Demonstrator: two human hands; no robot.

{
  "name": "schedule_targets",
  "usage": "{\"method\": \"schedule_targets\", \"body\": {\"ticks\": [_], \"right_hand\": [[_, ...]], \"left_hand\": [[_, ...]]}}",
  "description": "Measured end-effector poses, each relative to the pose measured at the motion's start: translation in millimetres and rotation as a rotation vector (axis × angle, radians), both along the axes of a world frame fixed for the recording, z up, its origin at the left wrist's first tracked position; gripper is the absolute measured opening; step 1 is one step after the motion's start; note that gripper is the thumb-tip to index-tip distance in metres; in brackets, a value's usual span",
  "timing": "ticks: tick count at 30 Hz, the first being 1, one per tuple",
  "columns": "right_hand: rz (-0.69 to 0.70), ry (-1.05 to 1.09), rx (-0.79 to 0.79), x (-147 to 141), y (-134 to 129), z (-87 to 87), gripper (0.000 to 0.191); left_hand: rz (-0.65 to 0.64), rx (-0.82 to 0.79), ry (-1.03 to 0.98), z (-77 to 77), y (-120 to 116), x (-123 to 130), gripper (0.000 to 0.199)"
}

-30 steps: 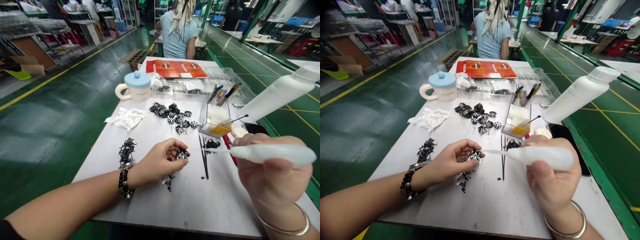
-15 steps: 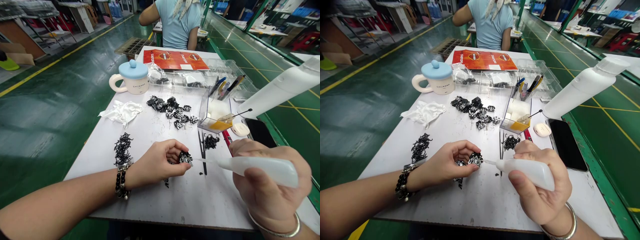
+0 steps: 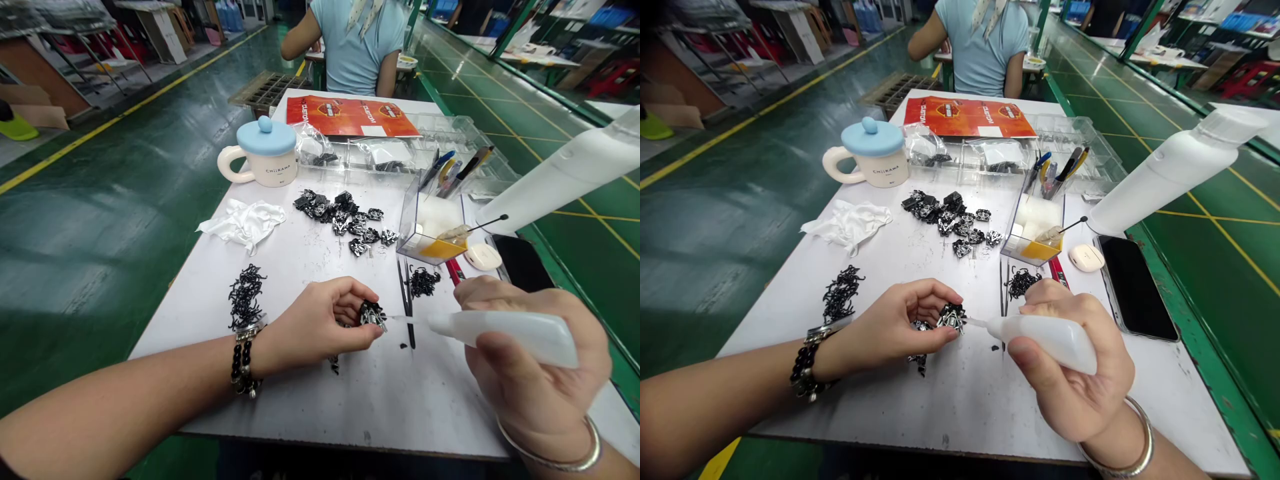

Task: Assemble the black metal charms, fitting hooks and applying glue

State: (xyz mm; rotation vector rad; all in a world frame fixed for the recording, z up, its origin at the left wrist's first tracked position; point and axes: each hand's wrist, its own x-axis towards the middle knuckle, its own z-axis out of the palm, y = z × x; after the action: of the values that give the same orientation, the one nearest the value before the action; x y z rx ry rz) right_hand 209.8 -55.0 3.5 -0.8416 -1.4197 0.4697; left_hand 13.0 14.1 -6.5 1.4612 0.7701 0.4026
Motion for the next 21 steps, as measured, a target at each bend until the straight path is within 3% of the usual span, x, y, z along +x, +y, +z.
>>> {"method": "schedule_targets", "body": {"ticks": [11, 21], "right_hand": [[-0.056, 0.085, -0.006, 0.5, -0.4, 0.4, 0.009], [-0.071, 0.021, -0.042, 0.3, 0.0, 2.4, 0.009]], "left_hand": [[-0.002, 0.000, 0.002, 1.9, -0.6, -0.6, 0.034], [0.001, 0.004, 0.012, 3.1, 0.4, 0.9, 0.034]]}}
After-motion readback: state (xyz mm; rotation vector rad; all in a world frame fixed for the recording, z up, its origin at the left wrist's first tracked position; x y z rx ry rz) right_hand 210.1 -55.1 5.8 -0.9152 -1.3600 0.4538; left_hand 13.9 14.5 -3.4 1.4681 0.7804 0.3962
